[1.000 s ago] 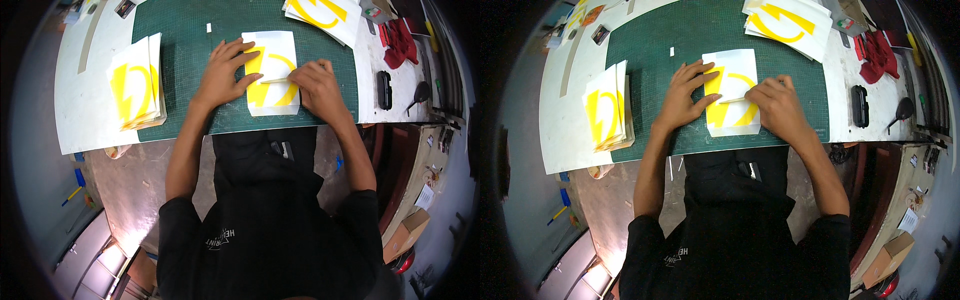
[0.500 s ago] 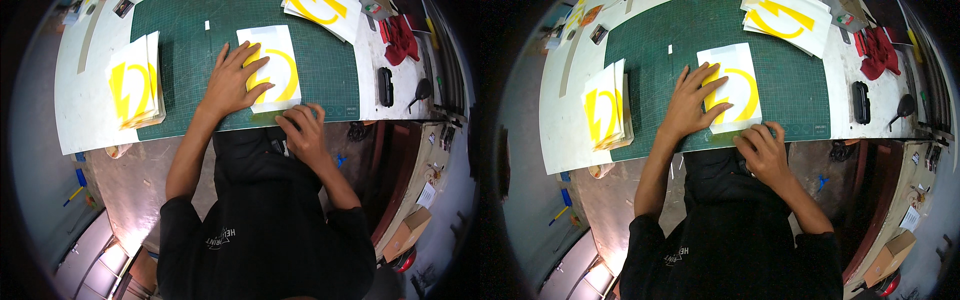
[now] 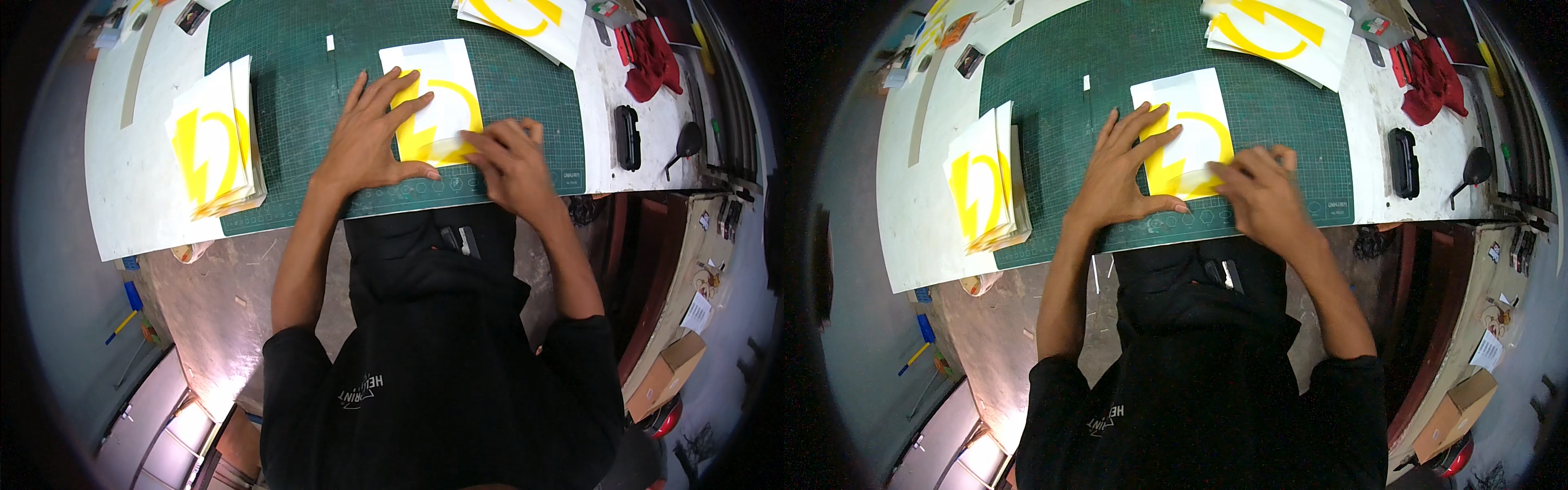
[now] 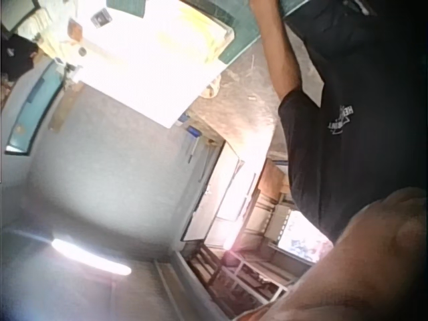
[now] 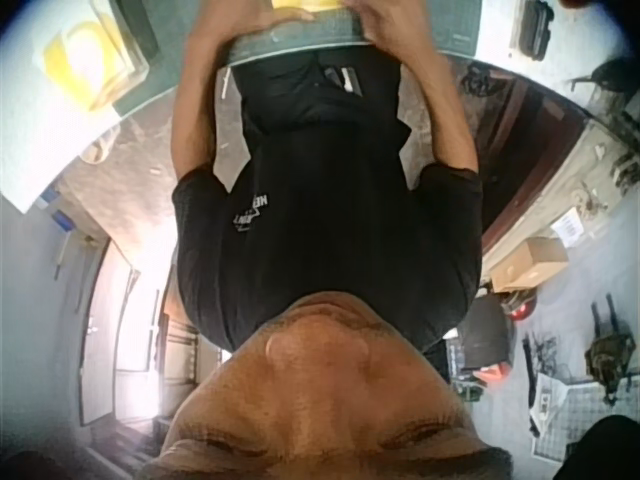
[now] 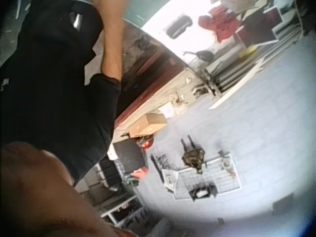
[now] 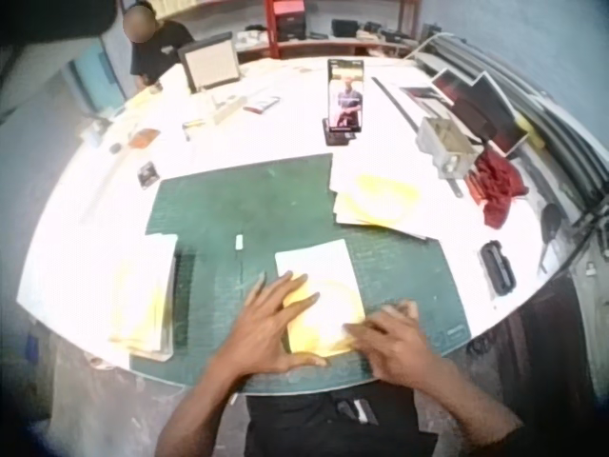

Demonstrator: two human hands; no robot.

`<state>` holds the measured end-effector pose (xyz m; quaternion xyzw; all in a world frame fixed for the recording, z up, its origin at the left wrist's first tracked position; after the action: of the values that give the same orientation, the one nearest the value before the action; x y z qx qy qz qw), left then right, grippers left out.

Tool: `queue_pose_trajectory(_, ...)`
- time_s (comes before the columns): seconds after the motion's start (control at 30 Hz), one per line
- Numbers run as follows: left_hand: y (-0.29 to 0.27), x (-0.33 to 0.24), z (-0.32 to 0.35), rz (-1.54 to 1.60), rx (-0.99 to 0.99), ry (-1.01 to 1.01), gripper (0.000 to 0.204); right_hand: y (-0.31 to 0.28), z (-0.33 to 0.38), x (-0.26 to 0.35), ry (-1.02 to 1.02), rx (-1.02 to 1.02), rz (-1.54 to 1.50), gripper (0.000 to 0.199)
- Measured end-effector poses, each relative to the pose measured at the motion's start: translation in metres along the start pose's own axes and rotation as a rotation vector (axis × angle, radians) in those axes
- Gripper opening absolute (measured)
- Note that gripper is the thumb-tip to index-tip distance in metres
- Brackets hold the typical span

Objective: The person repeatedly picks up white sheets with yellow lightning bolt designs, places them on a green cutting mat, and uses a clear plastic squeegee to smooth the surface. The person then stacks the finished sheets to the right.

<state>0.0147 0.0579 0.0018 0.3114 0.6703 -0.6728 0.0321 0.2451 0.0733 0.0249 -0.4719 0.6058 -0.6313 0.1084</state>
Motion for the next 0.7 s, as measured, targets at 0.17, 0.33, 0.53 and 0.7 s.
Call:
queue_pose_trajectory(0.17, -0.001, -0.001, 0.002, 0.002, -0.015, -0.005, 0.116, -0.031, 0.058, -0.05, 0.304, -0.133, 0.12, 0.033)
queue_pose_trajectory(0.33, 0.002, -0.041, 0.013, 0.06, 0.016, 0.039, 0.082, -0.027, 0.069, -0.046, 0.38, -0.217, 0.506, 0.038)
queue_pose_trajectory(0.53, -0.024, -0.025, 0.027, 0.7, -0.331, -0.223, 0.022, -0.042, -0.001, -0.048, 0.249, -0.361, 0.344, 0.045)
queue_pose_trajectory(0.7, -0.12, 0.024, 0.085, 1.178, -1.215, -0.164, 0.011, -0.054, -0.066, -0.09, 0.183, -0.376, 0.445, 0.04)
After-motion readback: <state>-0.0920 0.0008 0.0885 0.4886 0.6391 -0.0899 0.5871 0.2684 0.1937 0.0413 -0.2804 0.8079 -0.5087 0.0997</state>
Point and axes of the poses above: each hand's wrist, its own z-axis away from the middle knuckle, its own y-axis out of the palm, x = y × z, the point moved 4 cm from there along -z, towards the middle knuckle, and after that the axes turned 7 degrees about x, right-handed, at the moved point
